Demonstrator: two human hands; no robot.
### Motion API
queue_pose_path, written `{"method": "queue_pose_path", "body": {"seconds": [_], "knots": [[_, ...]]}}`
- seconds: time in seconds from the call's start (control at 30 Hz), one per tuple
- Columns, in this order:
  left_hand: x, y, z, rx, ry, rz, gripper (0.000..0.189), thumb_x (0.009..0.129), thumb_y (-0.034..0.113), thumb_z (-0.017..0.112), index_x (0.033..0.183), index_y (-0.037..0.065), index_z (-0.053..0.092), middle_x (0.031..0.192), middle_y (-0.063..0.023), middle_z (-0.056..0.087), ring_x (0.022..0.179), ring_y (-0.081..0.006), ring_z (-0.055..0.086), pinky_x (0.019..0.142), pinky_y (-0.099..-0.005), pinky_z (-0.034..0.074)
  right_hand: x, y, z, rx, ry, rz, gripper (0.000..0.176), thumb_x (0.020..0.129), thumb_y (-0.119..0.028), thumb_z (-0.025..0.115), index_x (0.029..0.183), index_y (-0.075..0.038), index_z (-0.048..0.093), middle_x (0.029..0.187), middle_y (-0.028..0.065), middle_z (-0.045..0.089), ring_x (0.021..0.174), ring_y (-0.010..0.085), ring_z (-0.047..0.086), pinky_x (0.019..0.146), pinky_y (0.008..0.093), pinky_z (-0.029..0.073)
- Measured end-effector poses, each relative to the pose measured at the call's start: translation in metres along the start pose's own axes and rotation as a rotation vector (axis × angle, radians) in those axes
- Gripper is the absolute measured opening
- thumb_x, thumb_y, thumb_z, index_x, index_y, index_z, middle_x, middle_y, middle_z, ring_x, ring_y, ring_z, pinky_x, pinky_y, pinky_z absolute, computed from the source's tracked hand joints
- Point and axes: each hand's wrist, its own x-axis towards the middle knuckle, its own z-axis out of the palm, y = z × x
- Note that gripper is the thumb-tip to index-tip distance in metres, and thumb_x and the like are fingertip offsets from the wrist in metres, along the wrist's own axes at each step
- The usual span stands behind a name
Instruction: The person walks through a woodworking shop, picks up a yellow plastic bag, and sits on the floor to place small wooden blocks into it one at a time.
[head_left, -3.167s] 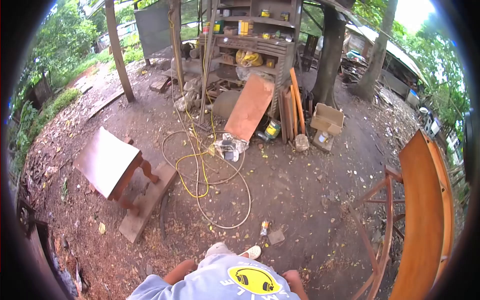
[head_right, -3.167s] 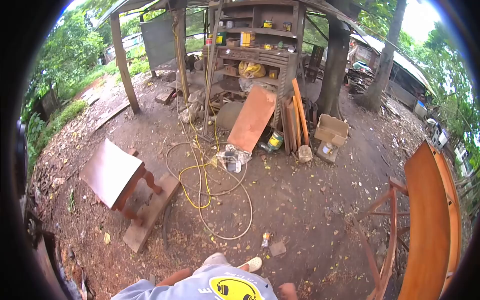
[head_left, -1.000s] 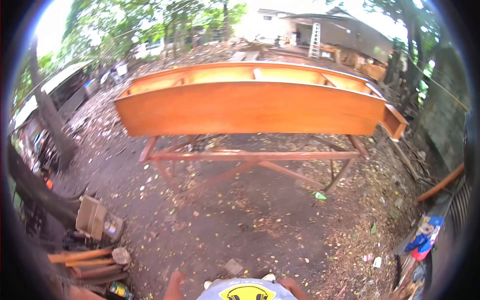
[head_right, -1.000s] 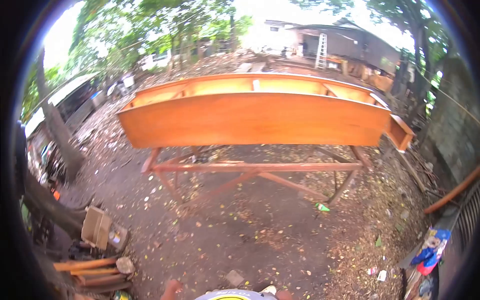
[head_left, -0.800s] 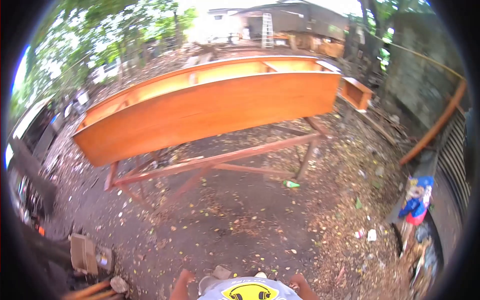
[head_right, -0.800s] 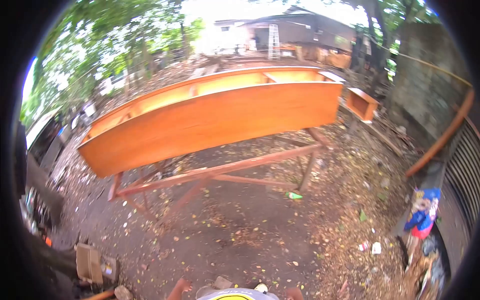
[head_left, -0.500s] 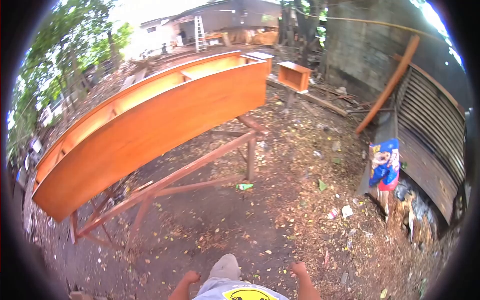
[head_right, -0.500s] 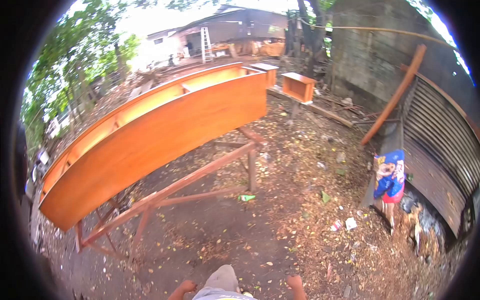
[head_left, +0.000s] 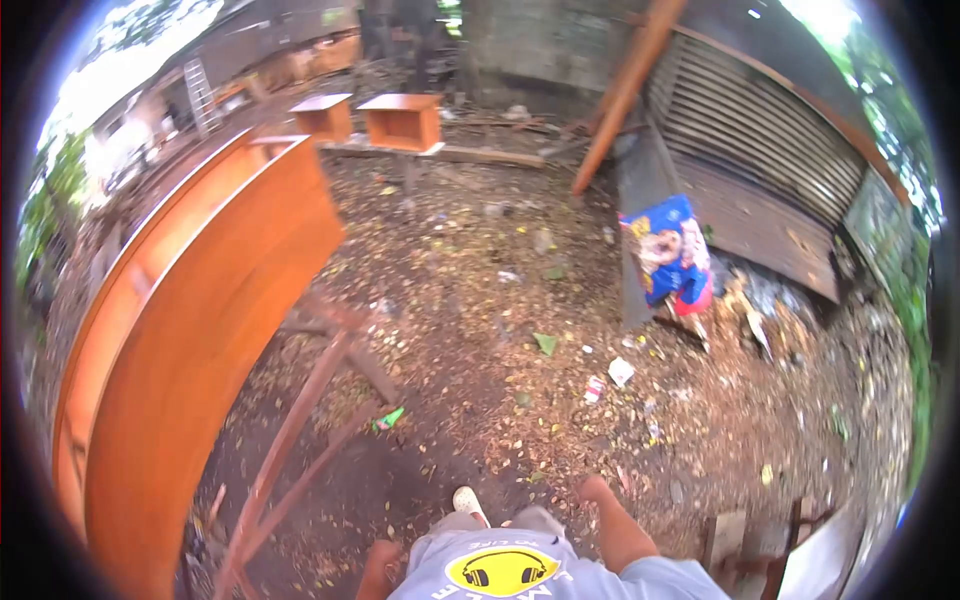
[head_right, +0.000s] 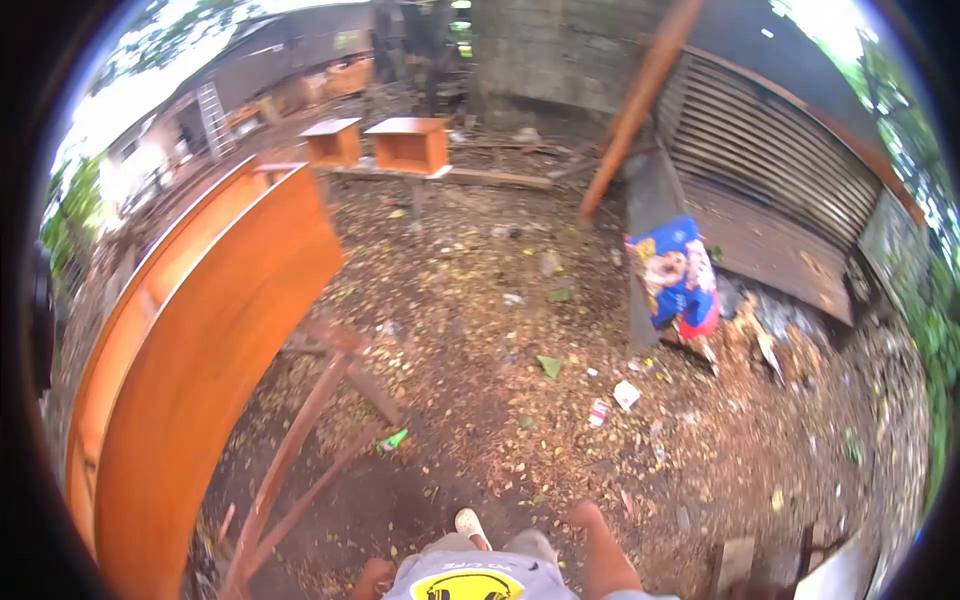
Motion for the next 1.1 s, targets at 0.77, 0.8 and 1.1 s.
{"method": "queue_pose_path", "body": {"seconds": [0.77,0.8,1.1], "knots": [[0.367,0.333,-0.491,-0.035,0.142,0.163,0.027,0.083,0.025,0.053,0.080,0.000,0.063,0.073,-0.0141,0.064,0.067,-0.0231,0.062,0.063,-0.0352,0.048,0.309,0.081,-0.248,0.584,-0.206,0.470,0.028,0.079,-0.023,0.050,0.083,-0.002,0.067,0.073,0.0112,0.067,0.062,0.0198,0.066,0.054,0.0346,0.053],[0.383,0.328,-0.503,0.030,0.229,0.190,0.026,0.082,0.024,0.053,0.079,0.001,0.064,0.074,-0.0149,0.063,0.068,-0.0252,0.061,0.064,-0.0360,0.048,0.340,0.090,-0.280,0.479,-0.171,0.387,0.026,0.079,-0.022,0.051,0.084,-0.002,0.067,0.074,0.0117,0.067,0.062,0.0196,0.066,0.054,0.0342,0.053],[0.444,0.267,-0.591,-0.269,0.545,-0.040,0.035,0.080,0.031,0.051,0.094,0.001,0.065,0.092,-0.0226,0.062,0.090,-0.0344,0.060,0.080,-0.0412,0.047,0.582,0.029,-0.539,1.084,0.196,0.329,0.018,0.080,-0.014,0.053,0.086,0.001,0.062,0.067,0.0121,0.061,0.052,0.0199,0.058,0.044,0.0331,0.046]]}}
